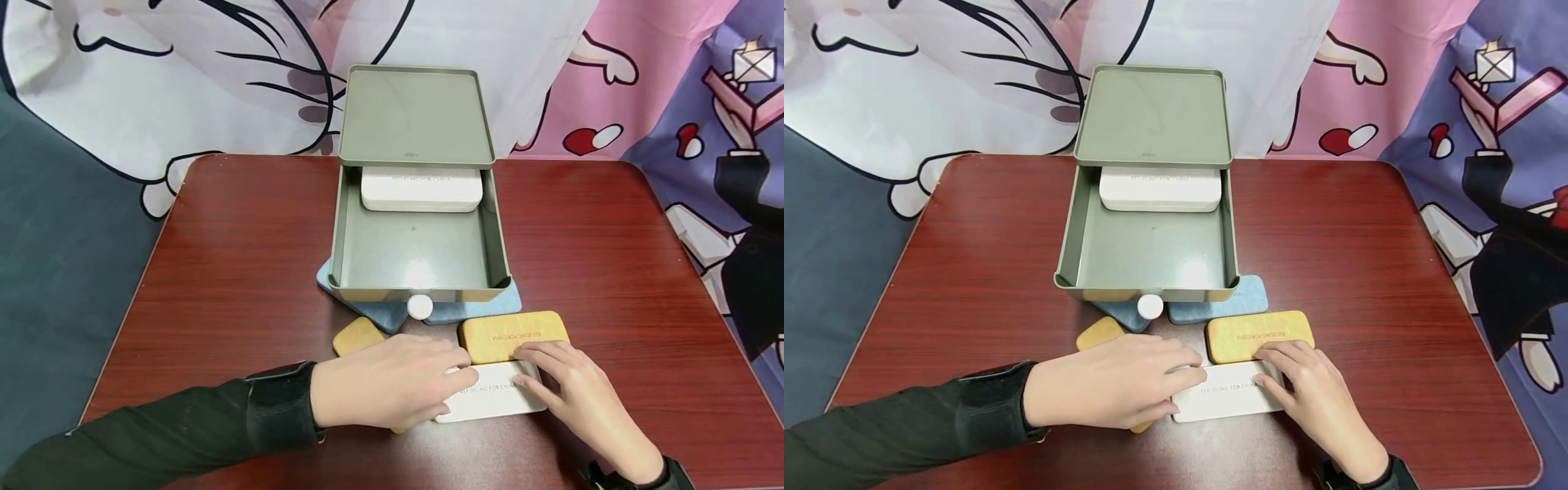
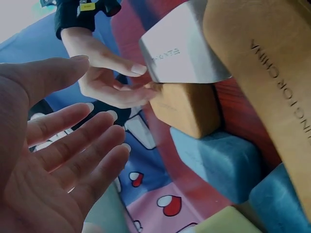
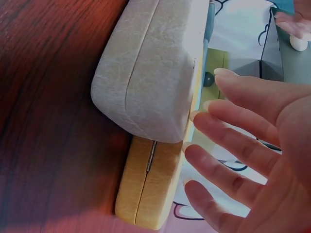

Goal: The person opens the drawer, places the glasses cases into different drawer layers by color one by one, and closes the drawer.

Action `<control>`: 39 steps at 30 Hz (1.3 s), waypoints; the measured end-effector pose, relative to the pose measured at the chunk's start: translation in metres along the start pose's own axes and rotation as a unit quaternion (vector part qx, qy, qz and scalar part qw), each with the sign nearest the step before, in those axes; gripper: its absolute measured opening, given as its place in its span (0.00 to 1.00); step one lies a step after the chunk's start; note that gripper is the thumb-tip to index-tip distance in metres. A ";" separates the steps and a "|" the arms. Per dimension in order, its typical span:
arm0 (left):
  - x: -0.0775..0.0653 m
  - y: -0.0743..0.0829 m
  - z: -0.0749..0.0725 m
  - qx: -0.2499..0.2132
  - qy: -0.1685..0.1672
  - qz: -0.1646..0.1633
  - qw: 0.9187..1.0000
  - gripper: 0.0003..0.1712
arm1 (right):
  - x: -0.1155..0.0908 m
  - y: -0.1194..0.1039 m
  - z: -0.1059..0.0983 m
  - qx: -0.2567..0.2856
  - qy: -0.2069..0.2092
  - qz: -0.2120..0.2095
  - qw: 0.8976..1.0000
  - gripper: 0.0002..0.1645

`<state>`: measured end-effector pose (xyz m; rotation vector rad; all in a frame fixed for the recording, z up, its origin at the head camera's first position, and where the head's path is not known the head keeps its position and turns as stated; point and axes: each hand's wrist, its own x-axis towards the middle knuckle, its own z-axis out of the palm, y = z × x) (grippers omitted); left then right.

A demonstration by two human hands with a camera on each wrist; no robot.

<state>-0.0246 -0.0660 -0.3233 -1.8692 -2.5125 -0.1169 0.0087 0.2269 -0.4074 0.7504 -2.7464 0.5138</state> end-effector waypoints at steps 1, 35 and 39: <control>0.000 0.000 0.002 0.003 -0.001 -0.002 1.000 0.20 | 0.000 0.000 0.000 -0.001 0.001 -0.002 1.000 0.21; 0.003 0.018 0.089 -0.035 0.010 -0.123 0.992 0.47 | -0.009 0.000 0.008 0.025 -0.003 -0.019 1.000 0.19; 0.003 0.019 0.091 -0.021 0.014 -0.119 0.993 0.46 | -0.012 0.000 0.010 0.020 -0.007 -0.027 0.999 0.19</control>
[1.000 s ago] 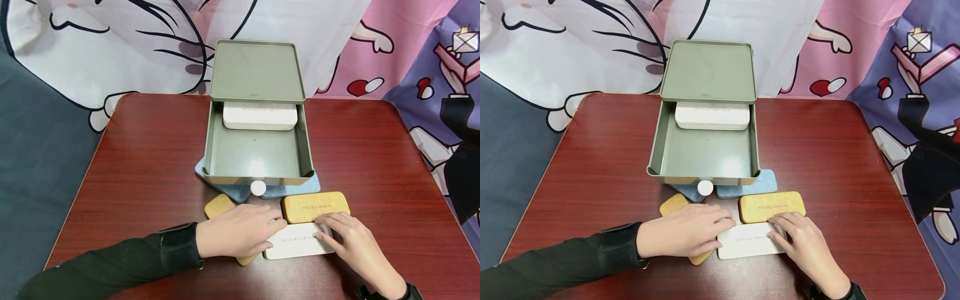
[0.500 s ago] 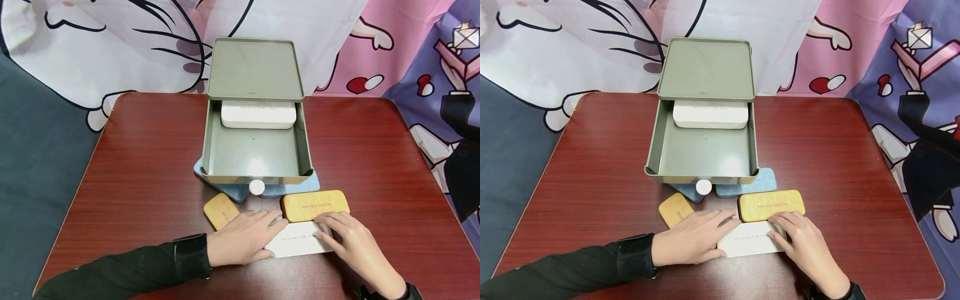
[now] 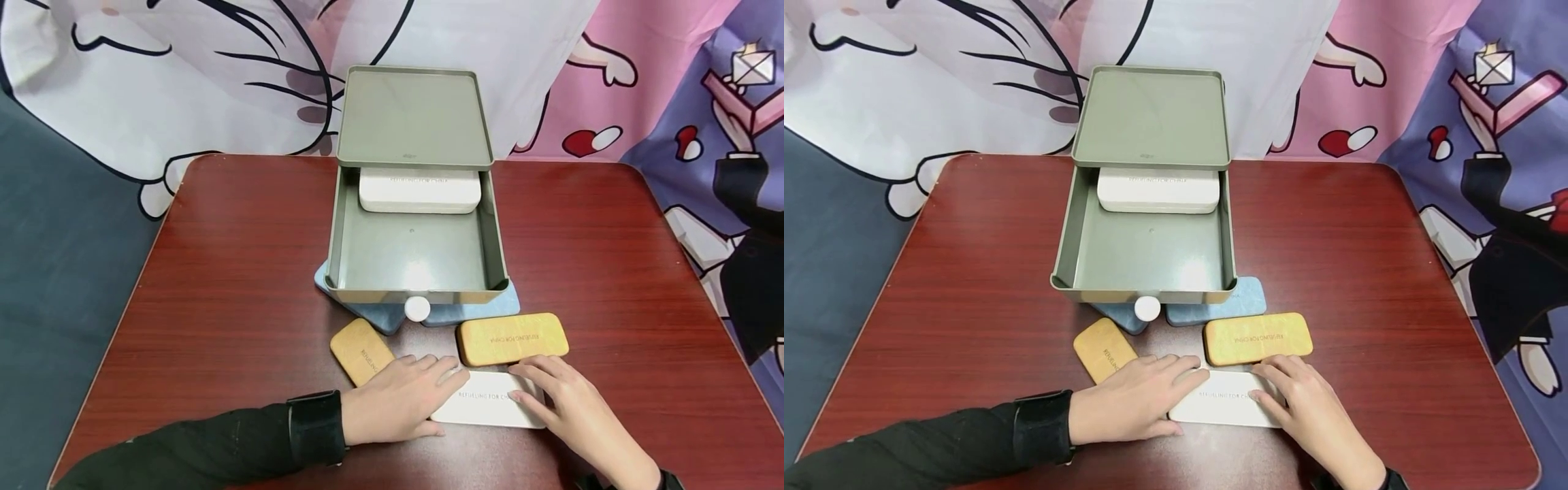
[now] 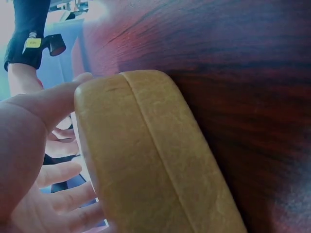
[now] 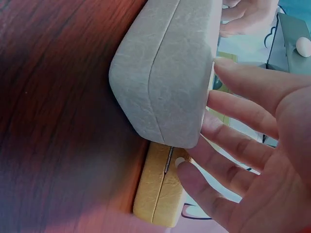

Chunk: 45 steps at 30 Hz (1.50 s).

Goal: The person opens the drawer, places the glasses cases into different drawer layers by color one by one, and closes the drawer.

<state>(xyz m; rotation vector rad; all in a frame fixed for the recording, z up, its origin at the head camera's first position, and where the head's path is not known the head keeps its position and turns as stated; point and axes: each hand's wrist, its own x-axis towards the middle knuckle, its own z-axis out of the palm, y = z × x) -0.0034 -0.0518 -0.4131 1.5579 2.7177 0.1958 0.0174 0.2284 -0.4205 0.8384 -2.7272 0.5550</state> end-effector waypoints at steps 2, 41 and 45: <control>0.000 0.000 0.001 0.006 -0.001 -0.001 1.000 0.45 | -0.001 0.000 0.000 -0.004 0.002 -0.007 1.000 0.20; 0.005 0.001 0.005 0.029 0.052 0.018 0.998 0.38 | -0.006 -0.006 0.000 -0.070 -0.099 -0.019 0.992 0.52; 0.005 0.001 0.004 0.019 0.052 0.020 0.998 0.37 | -0.006 -0.006 -0.001 -0.071 -0.090 -0.023 0.993 0.50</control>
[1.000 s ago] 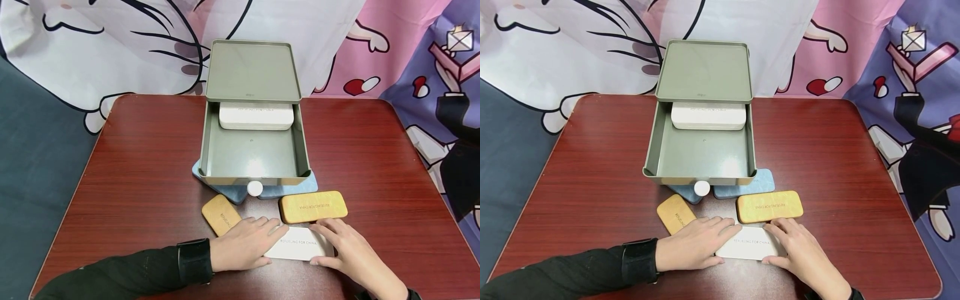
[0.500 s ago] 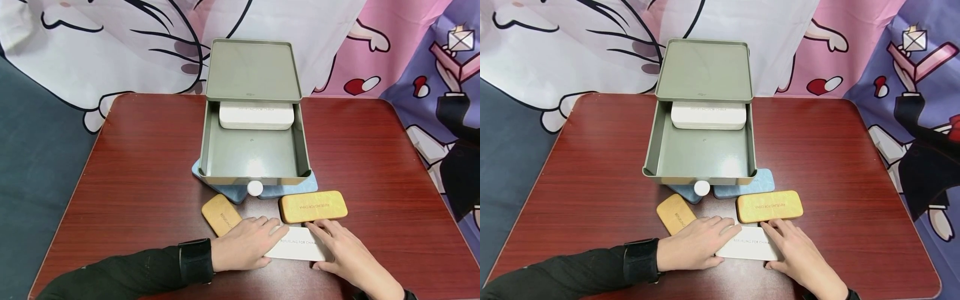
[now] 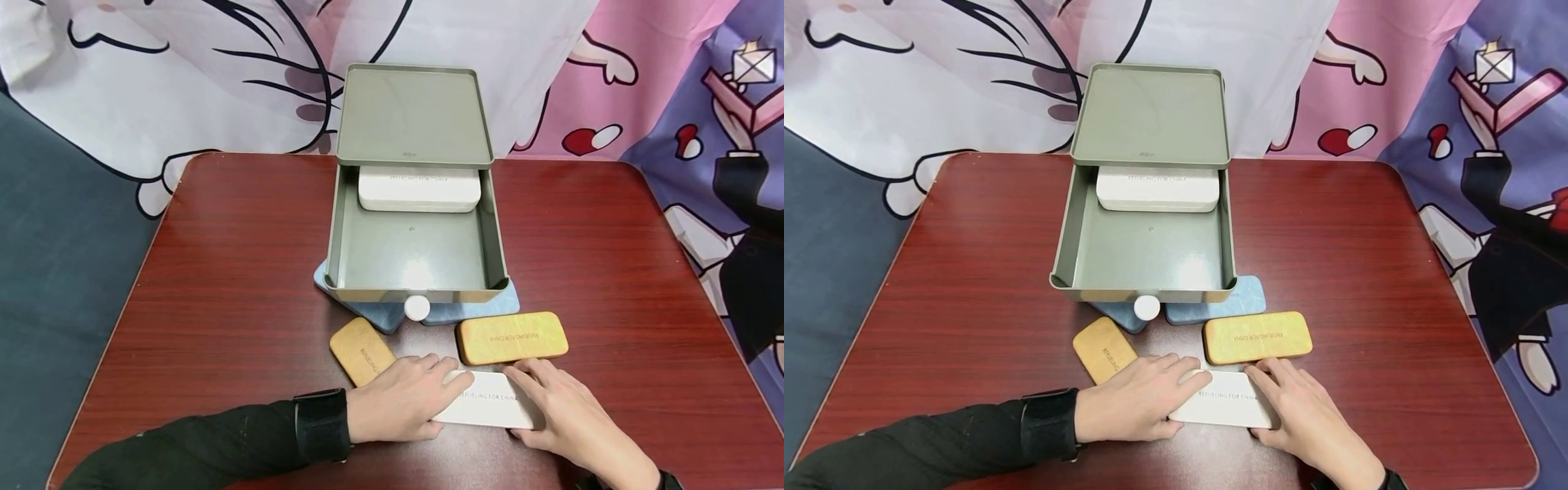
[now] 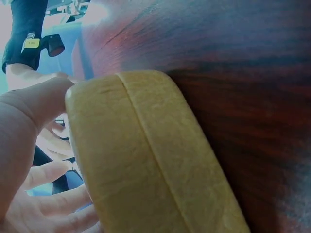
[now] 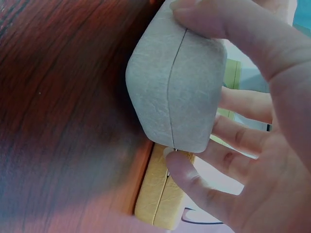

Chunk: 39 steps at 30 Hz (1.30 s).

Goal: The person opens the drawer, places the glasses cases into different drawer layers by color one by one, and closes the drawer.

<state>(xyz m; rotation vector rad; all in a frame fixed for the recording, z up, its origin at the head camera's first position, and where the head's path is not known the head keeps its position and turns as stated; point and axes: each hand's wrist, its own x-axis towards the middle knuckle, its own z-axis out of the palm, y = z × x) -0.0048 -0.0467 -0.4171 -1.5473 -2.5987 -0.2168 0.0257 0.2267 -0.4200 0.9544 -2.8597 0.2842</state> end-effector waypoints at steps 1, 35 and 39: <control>0.000 0.000 0.000 -0.001 0.000 0.000 1.000 0.37 | 0.000 0.000 0.000 -0.001 0.003 -0.001 1.000 0.50; 0.000 -0.003 -0.043 -0.035 0.074 0.009 0.997 0.27 | 0.009 0.002 -0.044 0.025 0.073 -0.046 0.996 0.47; 0.000 -0.001 -0.055 -0.027 0.086 0.011 0.996 0.24 | 0.009 0.002 -0.056 0.039 0.077 -0.046 0.995 0.45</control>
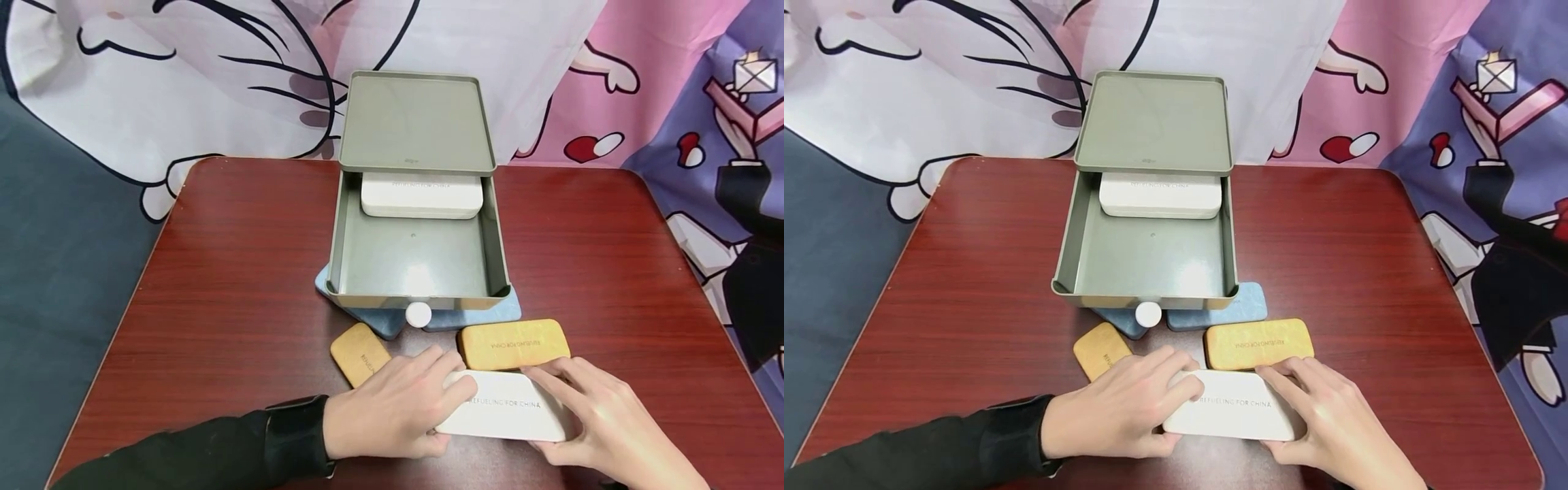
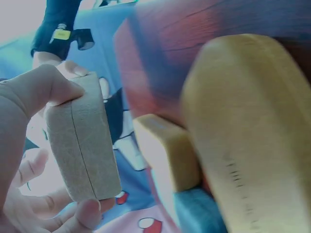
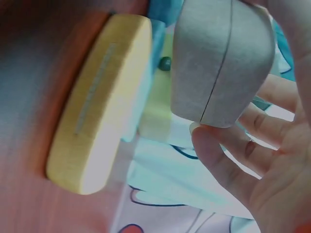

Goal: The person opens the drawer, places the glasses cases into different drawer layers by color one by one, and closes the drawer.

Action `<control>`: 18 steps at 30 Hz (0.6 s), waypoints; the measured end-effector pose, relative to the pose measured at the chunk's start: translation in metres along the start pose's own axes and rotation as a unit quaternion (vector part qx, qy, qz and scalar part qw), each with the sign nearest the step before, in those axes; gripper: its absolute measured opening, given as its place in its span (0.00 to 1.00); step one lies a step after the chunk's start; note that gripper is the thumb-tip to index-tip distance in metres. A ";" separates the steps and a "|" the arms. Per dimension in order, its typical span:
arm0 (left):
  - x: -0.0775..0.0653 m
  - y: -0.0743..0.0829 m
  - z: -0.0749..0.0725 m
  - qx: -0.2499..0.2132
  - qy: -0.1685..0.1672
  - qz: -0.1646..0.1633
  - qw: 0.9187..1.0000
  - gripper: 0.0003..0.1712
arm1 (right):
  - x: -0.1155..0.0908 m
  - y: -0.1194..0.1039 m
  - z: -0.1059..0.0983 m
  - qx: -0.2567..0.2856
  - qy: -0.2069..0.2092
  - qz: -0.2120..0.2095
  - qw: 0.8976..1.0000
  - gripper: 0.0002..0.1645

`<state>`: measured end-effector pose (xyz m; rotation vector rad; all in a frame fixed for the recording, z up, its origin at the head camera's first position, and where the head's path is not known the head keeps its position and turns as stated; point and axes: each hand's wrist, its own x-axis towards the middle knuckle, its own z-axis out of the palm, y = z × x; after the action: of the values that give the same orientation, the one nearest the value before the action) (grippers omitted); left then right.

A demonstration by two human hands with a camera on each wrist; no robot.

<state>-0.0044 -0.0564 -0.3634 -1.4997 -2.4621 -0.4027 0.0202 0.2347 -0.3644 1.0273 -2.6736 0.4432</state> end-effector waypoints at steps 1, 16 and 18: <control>0.000 0.001 -0.003 0.003 0.004 0.000 1.000 0.23 | 0.000 -0.001 -0.003 0.002 -0.001 0.001 1.000 0.44; 0.005 0.006 -0.028 0.041 0.059 0.028 0.997 0.21 | 0.008 -0.004 -0.024 0.042 0.017 -0.006 0.999 0.39; 0.005 0.006 -0.030 0.035 0.064 0.028 0.997 0.21 | 0.011 -0.003 -0.024 0.045 0.036 -0.020 0.998 0.36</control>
<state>-0.0001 -0.0600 -0.3331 -1.4640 -2.3059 -0.3852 0.0173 0.2344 -0.3381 1.0672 -2.5847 0.5852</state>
